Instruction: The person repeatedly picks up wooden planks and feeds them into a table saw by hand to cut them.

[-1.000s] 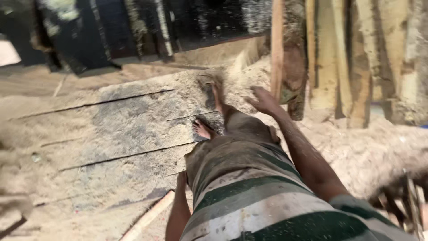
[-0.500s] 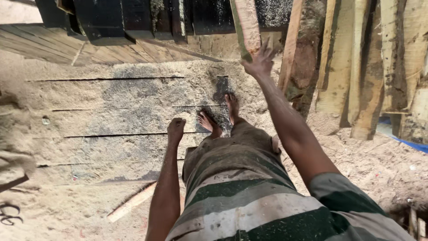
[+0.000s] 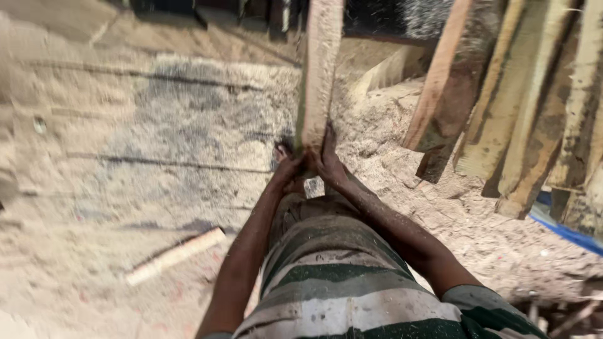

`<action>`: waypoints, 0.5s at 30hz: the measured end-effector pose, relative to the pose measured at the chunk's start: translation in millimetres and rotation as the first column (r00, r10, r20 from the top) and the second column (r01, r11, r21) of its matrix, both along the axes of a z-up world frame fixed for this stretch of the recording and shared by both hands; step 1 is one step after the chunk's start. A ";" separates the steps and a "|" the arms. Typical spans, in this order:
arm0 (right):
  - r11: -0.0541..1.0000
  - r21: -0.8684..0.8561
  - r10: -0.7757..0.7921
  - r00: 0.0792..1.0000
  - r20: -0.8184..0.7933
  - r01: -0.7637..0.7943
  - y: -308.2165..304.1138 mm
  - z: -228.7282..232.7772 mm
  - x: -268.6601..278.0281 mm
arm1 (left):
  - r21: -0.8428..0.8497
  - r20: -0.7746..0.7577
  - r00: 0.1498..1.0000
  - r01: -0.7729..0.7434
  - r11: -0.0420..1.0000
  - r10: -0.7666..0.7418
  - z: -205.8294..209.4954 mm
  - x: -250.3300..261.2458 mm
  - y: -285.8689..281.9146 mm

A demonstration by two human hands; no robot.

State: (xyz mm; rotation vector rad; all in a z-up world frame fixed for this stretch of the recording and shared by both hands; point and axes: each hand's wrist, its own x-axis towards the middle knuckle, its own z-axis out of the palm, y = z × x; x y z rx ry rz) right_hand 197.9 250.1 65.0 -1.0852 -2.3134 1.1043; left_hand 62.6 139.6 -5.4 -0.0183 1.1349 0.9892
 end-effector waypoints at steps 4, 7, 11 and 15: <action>0.920 -0.391 0.008 0.999 0.035 0.006 -36.7 -20.7 40.6 | -0.073 -0.374 0.921 0.091 0.993 -0.112 -8.2 30.2 -35.4; 0.910 -0.412 0.009 0.990 0.139 0.049 -48.0 -22.0 41.9 | -0.143 -0.169 0.986 -0.012 0.990 -0.012 19.0 34.5 -52.7; 0.841 -0.528 -0.016 0.981 0.195 0.118 -13.2 -19.8 13.2 | -0.004 -0.187 0.981 -0.056 0.998 0.054 25.3 12.0 -14.1; 0.851 -0.506 -0.071 0.986 0.153 0.140 20.0 -25.8 -1.1 | 0.034 -0.233 0.972 -0.007 0.999 0.015 18.0 1.1 21.3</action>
